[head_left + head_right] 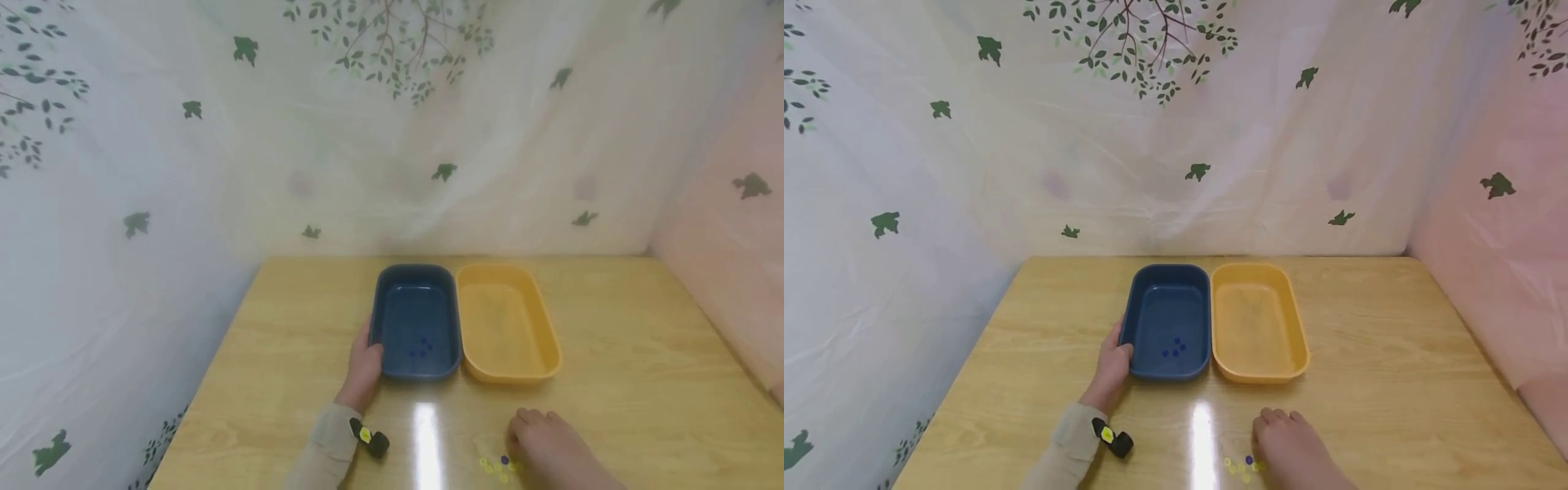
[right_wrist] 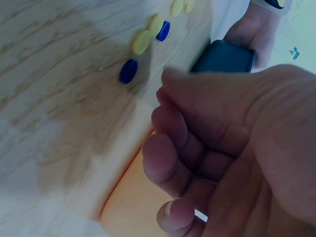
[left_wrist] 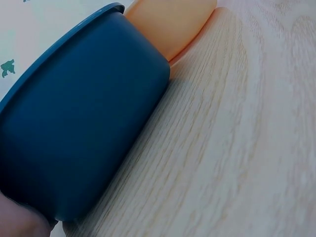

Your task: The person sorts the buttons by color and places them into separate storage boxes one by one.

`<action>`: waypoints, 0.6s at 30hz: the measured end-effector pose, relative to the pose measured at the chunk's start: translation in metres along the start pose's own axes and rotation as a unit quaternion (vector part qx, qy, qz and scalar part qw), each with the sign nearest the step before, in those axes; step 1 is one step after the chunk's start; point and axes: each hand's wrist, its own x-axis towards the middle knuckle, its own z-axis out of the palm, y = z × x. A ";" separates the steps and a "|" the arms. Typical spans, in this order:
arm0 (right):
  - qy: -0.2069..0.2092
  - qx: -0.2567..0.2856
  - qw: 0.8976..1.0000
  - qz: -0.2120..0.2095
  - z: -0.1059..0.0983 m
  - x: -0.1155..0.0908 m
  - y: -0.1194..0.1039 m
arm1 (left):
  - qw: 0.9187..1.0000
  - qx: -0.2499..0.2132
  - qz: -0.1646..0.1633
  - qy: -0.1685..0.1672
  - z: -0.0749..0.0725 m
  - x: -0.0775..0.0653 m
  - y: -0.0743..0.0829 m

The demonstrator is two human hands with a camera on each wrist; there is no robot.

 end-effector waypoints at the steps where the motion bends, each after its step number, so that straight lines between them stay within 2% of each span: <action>1: 0.009 -0.004 1.000 -0.003 0.001 -0.001 0.001 | 1.000 -0.001 0.002 0.001 0.000 0.000 0.000; 6: 0.040 -0.008 0.999 -0.019 0.001 -0.003 0.006 | 1.000 -0.006 0.015 -0.006 0.000 0.006 0.003; 13: 0.025 -0.019 0.999 -0.023 -0.001 0.000 0.009 | 1.000 0.003 0.002 0.003 0.001 0.010 0.003; 18: 0.035 -0.025 0.999 -0.032 0.001 0.002 0.009 | 1.000 0.011 -0.007 0.005 0.001 0.007 -0.001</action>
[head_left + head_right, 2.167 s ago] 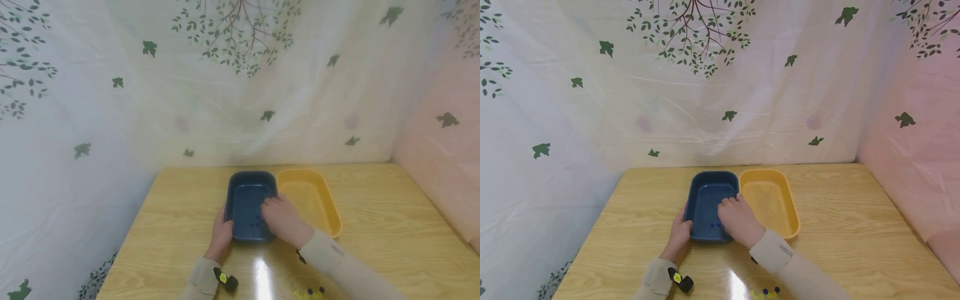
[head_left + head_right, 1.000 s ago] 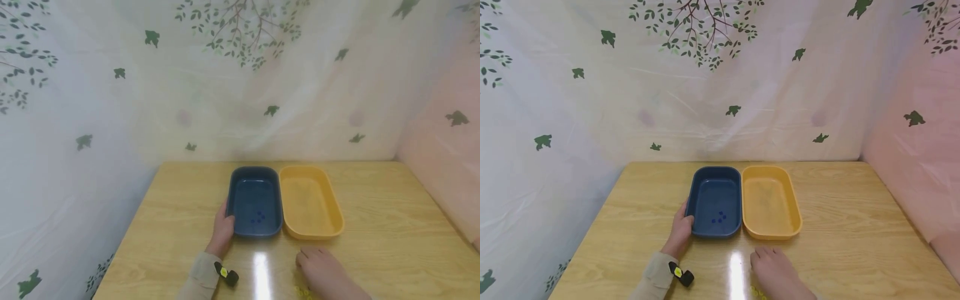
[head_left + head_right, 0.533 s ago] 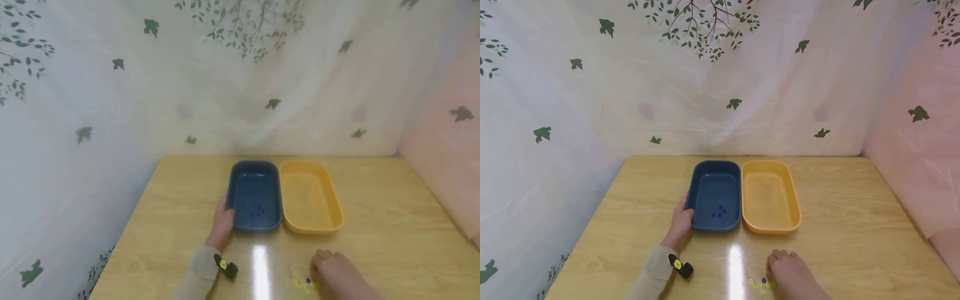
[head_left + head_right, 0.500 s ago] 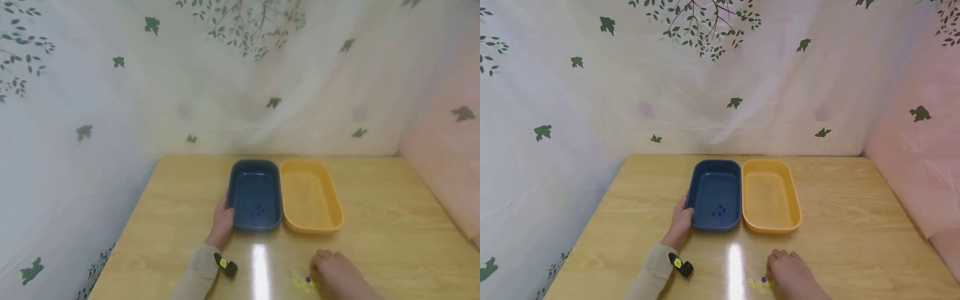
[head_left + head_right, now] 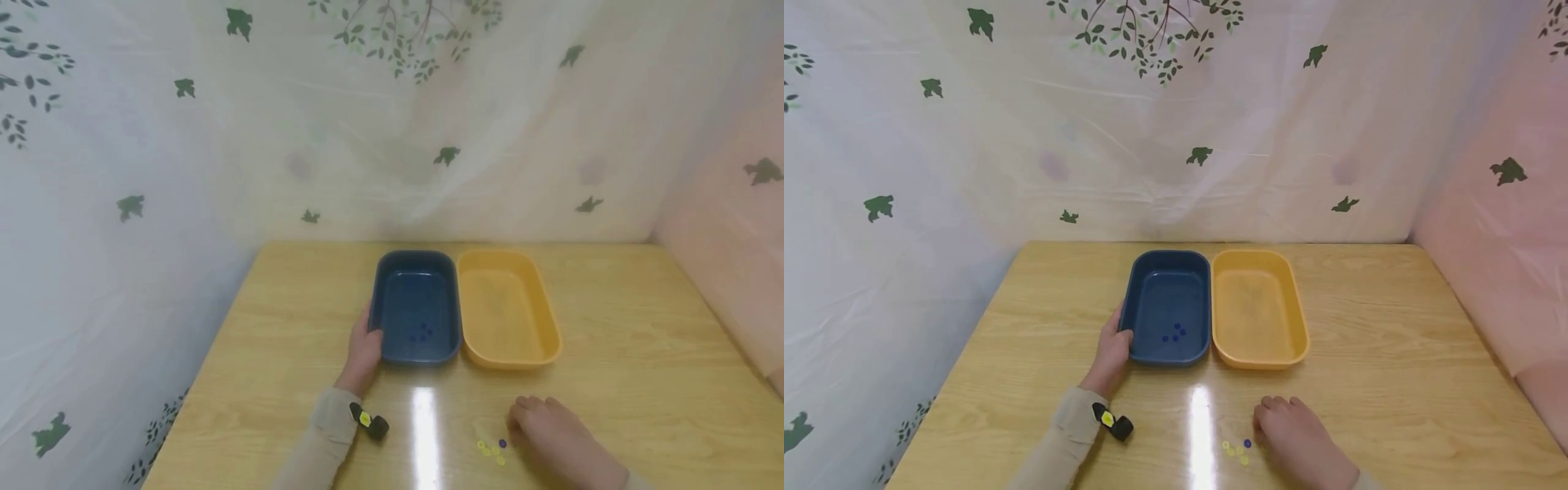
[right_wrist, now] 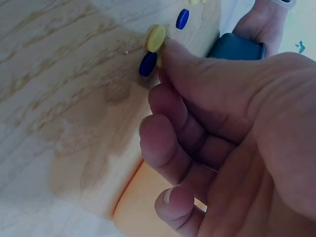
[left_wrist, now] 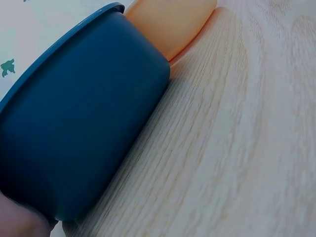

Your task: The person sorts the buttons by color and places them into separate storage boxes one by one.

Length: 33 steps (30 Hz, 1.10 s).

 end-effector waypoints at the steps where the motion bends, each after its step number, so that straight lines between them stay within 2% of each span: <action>1: 0.002 0.004 1.000 -0.004 0.000 0.001 0.000 | 1.000 0.000 -0.001 0.000 0.000 0.000 0.000; 6: 0.002 0.029 1.000 -0.005 0.001 0.006 0.003 | 1.000 -0.003 0.001 0.002 0.000 -0.002 0.000; 8: 0.004 0.022 1.000 -0.006 0.003 0.008 0.004 | 1.000 -0.003 0.003 0.001 0.000 -0.003 -0.001; 16: 0.084 0.000 0.996 -0.040 0.009 0.016 0.014 | 1.000 0.013 0.014 0.001 0.000 0.002 -0.002; 25: 0.068 0.025 0.997 -0.023 0.007 0.026 0.018 | 1.000 0.008 0.007 -0.002 -0.001 0.005 0.001; 33: 0.078 0.063 0.995 -0.019 0.003 0.022 0.020 | 1.000 0.000 0.008 -0.005 -0.001 0.004 -0.001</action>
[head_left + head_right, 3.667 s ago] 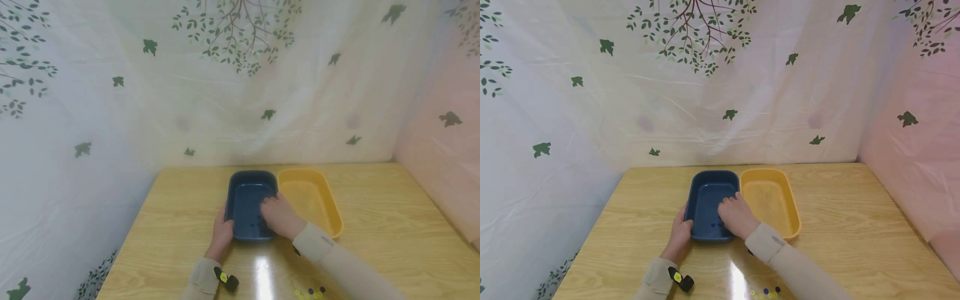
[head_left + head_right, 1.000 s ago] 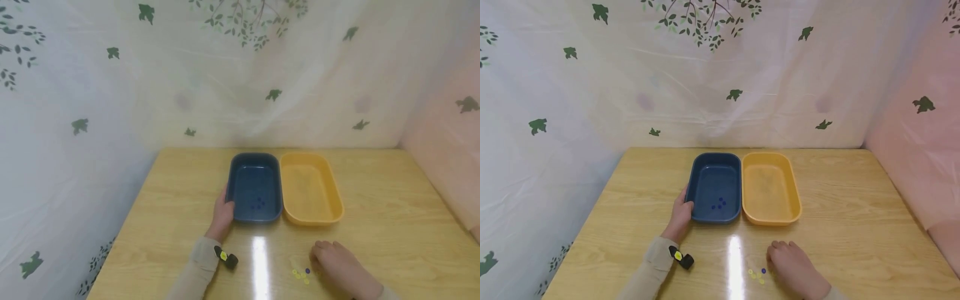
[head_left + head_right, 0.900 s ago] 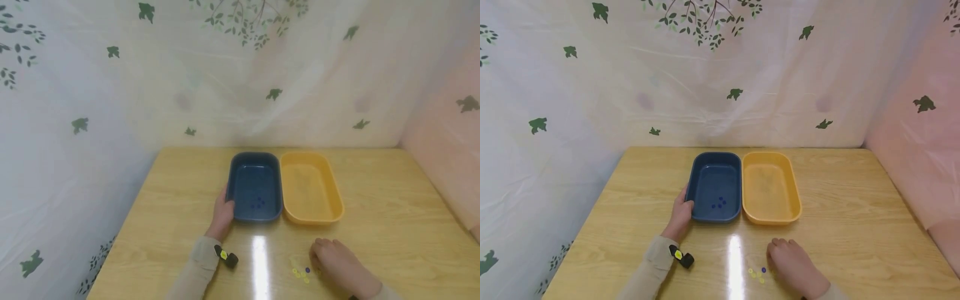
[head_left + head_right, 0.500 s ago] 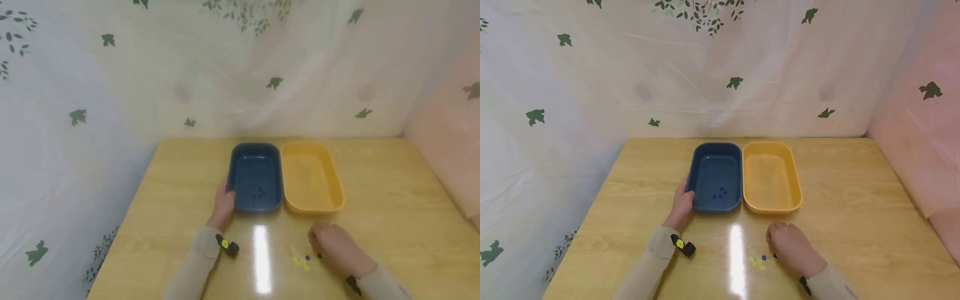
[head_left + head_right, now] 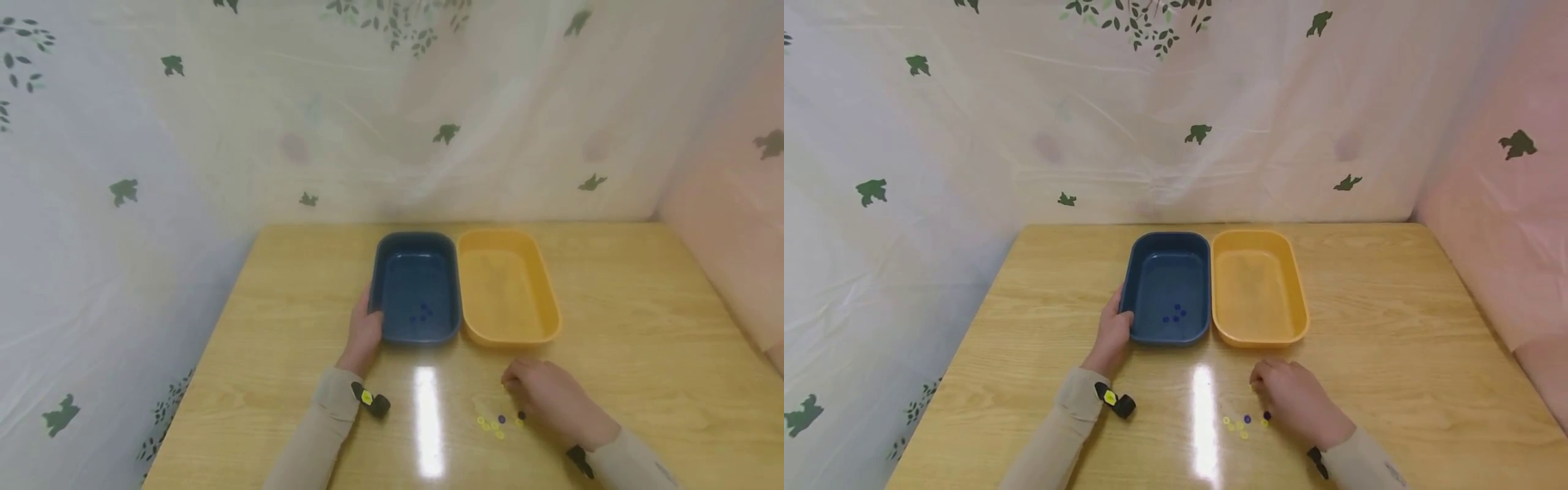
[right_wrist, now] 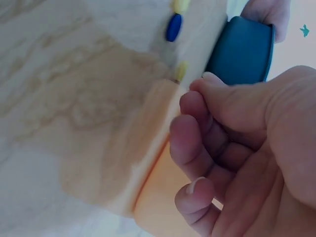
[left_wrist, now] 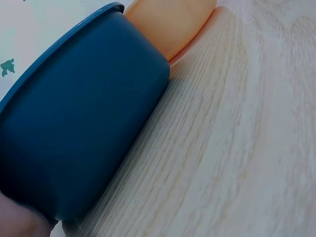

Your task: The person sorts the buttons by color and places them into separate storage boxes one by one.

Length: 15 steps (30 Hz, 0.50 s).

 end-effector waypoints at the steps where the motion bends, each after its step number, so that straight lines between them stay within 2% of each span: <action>1: 0.003 0.001 1.000 -0.004 0.000 -0.001 0.000 | 1.000 0.000 0.000 0.001 0.000 0.000 0.000; 4: -0.002 0.001 1.000 -0.006 -0.001 -0.002 -0.001 | 1.000 0.002 -0.004 0.007 0.001 0.000 0.000; 10: -0.050 0.029 0.998 -0.009 -0.005 -0.004 -0.008 | 1.000 0.014 -0.004 0.009 0.001 -0.001 0.001; 15: -0.047 0.031 0.996 -0.075 -0.005 -0.005 -0.014 | 1.000 0.009 -0.007 0.009 0.001 -0.001 0.003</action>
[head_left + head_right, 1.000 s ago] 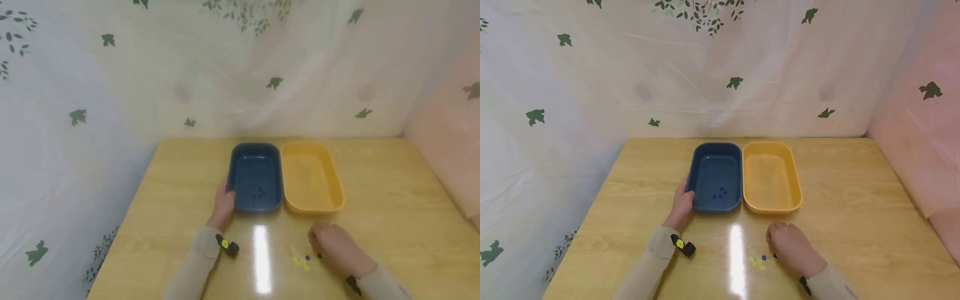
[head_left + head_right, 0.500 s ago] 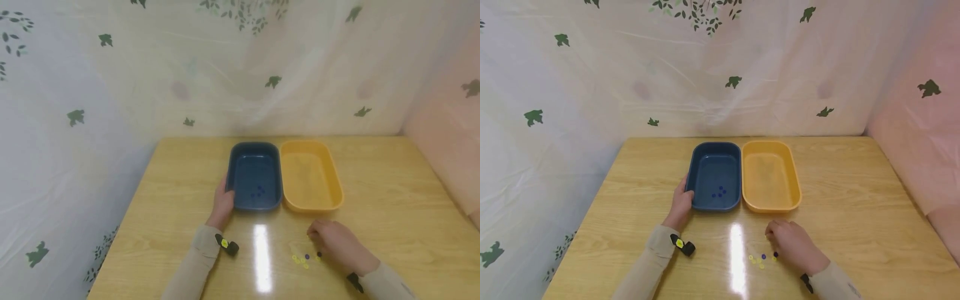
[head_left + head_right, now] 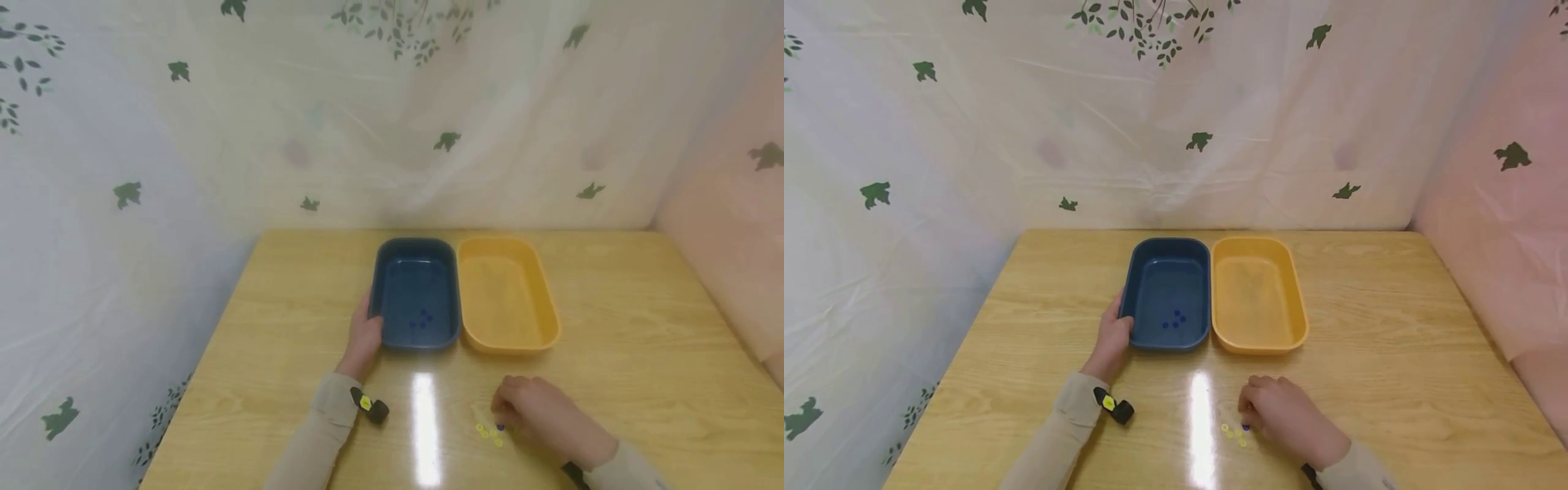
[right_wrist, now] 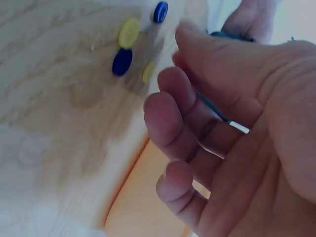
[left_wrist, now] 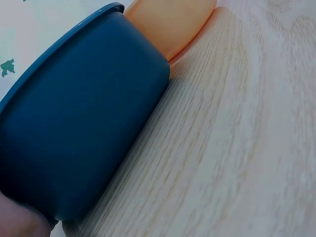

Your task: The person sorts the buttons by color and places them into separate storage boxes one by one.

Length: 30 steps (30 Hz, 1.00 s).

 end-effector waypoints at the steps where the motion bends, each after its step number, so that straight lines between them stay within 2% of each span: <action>1: 0.004 -0.002 1.000 -0.016 0.002 0.000 0.000 | 1.000 -0.002 -0.003 0.002 0.000 0.000 0.001; 5: 0.027 -0.022 0.998 -0.052 0.007 0.001 -0.001 | 1.000 -0.005 -0.004 0.006 0.000 -0.001 0.001; 7: 0.028 -0.031 0.998 -0.047 0.009 0.001 -0.002 | 1.000 -0.006 -0.004 0.007 0.000 -0.001 0.001; 14: -0.004 -0.069 0.998 -0.004 0.010 0.000 -0.008 | 1.000 -0.016 0.006 -0.005 0.000 -0.002 -0.001; 21: 0.006 -0.118 0.993 -0.018 0.013 0.000 -0.012 | 1.000 -0.019 0.012 -0.008 -0.001 -0.002 -0.001; 30: 0.005 -0.144 0.989 -0.024 0.014 0.000 -0.014 | 0.999 -0.027 0.017 -0.012 0.000 -0.002 -0.001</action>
